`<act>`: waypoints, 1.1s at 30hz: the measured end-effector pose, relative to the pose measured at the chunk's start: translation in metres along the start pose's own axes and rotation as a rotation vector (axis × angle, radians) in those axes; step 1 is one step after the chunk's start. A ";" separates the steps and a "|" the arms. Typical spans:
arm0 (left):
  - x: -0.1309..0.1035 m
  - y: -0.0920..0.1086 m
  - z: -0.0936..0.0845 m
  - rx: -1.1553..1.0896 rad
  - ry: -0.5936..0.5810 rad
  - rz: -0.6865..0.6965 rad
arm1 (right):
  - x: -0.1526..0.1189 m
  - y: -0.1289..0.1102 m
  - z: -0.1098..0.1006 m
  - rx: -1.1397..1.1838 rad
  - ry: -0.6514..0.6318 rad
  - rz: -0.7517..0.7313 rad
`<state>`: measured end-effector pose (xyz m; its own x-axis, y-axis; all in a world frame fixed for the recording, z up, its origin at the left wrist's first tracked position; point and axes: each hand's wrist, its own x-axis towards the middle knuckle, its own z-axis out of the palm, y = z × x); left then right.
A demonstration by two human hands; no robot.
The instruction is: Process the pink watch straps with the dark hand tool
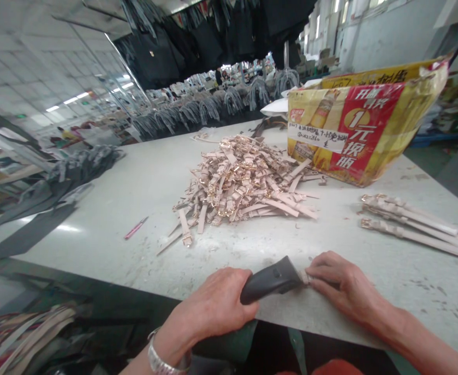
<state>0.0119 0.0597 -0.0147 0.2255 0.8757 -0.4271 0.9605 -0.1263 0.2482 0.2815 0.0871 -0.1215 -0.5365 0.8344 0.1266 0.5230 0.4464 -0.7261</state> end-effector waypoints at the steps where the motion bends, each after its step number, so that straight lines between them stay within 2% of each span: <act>1: 0.000 -0.002 0.002 -0.013 0.001 -0.007 | 0.000 0.000 0.001 -0.001 0.022 -0.007; 6: -0.001 -0.006 0.009 -0.036 -0.001 -0.009 | 0.002 -0.002 0.005 -0.016 0.088 -0.082; 14: 0.001 -0.007 0.011 -0.039 -0.003 -0.018 | 0.012 -0.014 0.003 -0.173 0.021 -0.067; 18: -0.002 -0.006 0.013 -0.036 0.002 -0.027 | 0.015 -0.009 0.007 -0.198 0.003 -0.069; 25: -0.011 -0.010 0.012 -0.022 -0.021 -0.039 | 0.018 0.007 0.023 -0.362 0.123 -0.048; 33: -0.006 -0.005 0.004 0.047 -0.016 0.016 | 0.018 0.004 0.029 -0.572 0.225 -0.098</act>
<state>0.0067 0.0528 -0.0166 0.2430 0.8658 -0.4375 0.9633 -0.1624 0.2137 0.2543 0.0943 -0.1417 -0.4797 0.8005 0.3594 0.7836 0.5751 -0.2350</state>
